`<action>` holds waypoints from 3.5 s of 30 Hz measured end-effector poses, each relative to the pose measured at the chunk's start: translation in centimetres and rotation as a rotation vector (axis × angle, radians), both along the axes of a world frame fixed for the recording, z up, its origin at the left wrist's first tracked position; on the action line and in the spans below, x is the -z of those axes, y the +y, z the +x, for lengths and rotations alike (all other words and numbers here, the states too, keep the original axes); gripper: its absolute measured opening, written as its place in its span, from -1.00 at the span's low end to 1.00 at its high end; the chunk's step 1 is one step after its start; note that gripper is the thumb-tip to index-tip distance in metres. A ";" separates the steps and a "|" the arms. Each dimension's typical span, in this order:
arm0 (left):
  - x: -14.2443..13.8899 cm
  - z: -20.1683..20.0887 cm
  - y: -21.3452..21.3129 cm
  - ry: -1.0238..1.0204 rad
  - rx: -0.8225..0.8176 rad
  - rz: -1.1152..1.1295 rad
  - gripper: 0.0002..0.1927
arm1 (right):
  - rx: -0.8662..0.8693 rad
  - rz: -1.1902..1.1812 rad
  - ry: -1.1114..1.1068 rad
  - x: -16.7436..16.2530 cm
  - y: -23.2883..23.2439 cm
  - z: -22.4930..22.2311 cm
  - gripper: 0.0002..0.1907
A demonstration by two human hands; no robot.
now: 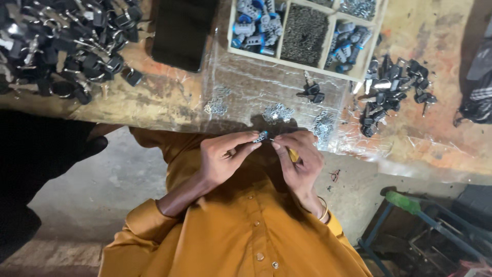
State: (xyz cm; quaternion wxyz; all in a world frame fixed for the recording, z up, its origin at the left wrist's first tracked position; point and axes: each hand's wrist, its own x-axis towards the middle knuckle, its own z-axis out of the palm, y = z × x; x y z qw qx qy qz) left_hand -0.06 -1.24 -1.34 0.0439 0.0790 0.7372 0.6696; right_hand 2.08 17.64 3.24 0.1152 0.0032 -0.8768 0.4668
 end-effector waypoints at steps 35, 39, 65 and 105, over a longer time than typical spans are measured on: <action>1.1 0.5 -0.3 -0.106 0.027 0.133 -0.74 | -0.099 0.372 0.082 1.4 1.0 0.8 -0.77; 1.0 0.4 0.2 -0.074 0.061 0.081 -0.72 | -0.060 0.177 0.031 1.0 0.4 0.7 -0.78; 0.5 0.7 -0.1 -0.078 0.075 0.184 -0.78 | -0.085 0.594 0.038 -1.1 4.1 0.7 -0.64; 1.0 0.6 -4.5 -0.008 -0.177 0.266 -0.78 | -0.299 0.560 -0.018 -1.2 -4.2 -4.5 -0.59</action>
